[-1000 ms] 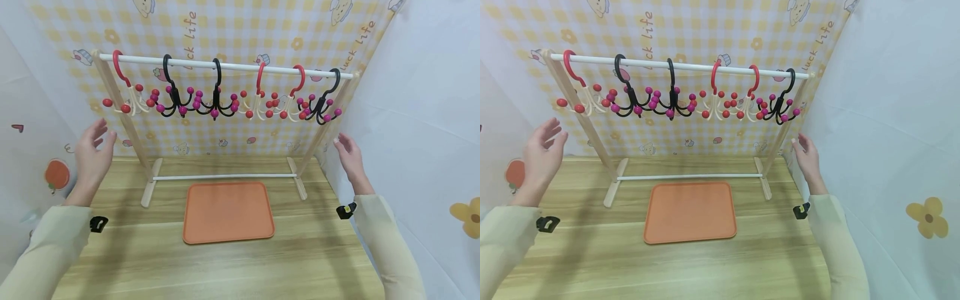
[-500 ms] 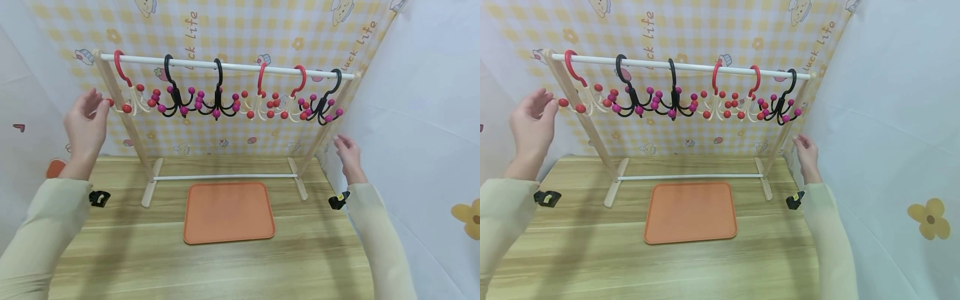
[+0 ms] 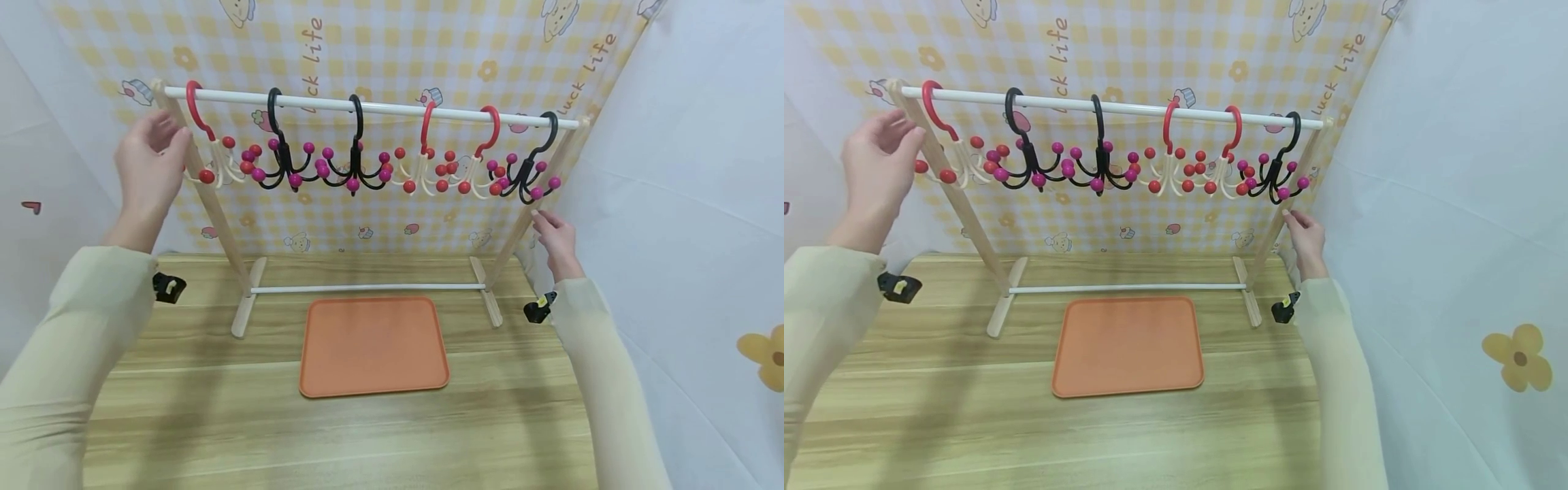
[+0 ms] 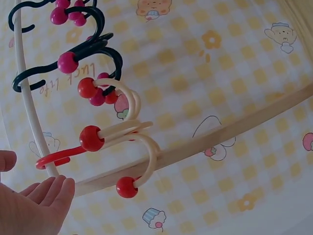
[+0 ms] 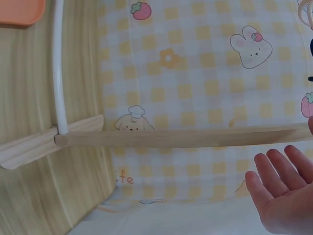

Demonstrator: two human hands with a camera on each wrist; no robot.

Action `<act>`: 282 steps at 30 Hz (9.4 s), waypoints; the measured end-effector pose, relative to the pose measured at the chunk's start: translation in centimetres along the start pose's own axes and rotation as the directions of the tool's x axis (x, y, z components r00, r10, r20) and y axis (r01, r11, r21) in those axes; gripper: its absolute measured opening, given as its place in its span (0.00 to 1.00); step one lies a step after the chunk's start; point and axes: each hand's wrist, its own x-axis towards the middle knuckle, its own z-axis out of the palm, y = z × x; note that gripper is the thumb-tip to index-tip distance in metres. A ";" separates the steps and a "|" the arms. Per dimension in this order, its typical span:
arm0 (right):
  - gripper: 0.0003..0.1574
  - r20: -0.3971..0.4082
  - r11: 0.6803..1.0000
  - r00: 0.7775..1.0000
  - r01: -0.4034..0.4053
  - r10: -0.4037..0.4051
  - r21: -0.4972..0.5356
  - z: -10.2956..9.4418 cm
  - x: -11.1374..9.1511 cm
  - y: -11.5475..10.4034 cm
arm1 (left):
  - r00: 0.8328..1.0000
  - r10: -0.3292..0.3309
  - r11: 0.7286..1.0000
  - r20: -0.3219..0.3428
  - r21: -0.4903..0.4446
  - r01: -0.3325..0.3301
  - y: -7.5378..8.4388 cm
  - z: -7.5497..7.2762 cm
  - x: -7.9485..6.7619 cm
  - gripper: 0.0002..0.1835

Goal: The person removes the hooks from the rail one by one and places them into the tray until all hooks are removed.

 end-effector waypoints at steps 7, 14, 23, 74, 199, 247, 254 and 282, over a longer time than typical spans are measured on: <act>0.35 -0.036 0.999 0.999 -0.024 0.022 -0.034 0.6 0.5 -0.5 | 0.999 -0.042 0.998 0.026 0.043 0.041 0.8 0.5 1.4 0.26; 0.33 -0.048 0.997 0.998 -0.039 0.036 -0.063 1.0 0.4 -1.2 | 0.995 -0.089 0.989 0.046 0.119 0.084 1.2 1.1 2.4 0.26; 0.30 -0.089 0.995 0.996 -0.039 0.031 -0.089 1.1 0.7 -1.4 | 0.988 -0.149 0.986 0.039 0.076 0.146 1.4 1.4 3.5 0.25; 0.31 -0.046 0.991 0.998 -0.058 0.053 -0.122 0.7 0.8 -1.8 | 0.992 -0.066 0.928 0.107 -0.359 0.101 3.2 0.0 1.0 0.10; 0.29 -0.027 0.985 1.000 -0.013 0.008 -0.173 0.7 0.8 -1.5 | 0.899 0.089 0.986 0.429 -0.164 -0.020 -20.2 17.2 -16.5 0.07; 0.31 -0.026 0.983 1.000 0.007 -0.012 -0.185 0.7 0.8 -1.3 | 0.915 0.235 0.972 0.329 -0.080 -0.221 -12.2 11.9 -11.5 0.19; 0.31 -0.015 0.982 1.000 0.013 -0.016 -0.187 0.6 0.9 -1.3 | 0.906 0.322 0.947 0.276 -0.088 -0.310 -8.6 10.7 -10.2 0.13; 0.32 -0.001 0.978 1.000 0.006 -0.006 -0.208 0.4 0.9 -1.5 | 0.941 0.338 0.939 0.032 0.049 -0.339 0.2 7.6 -2.4 0.18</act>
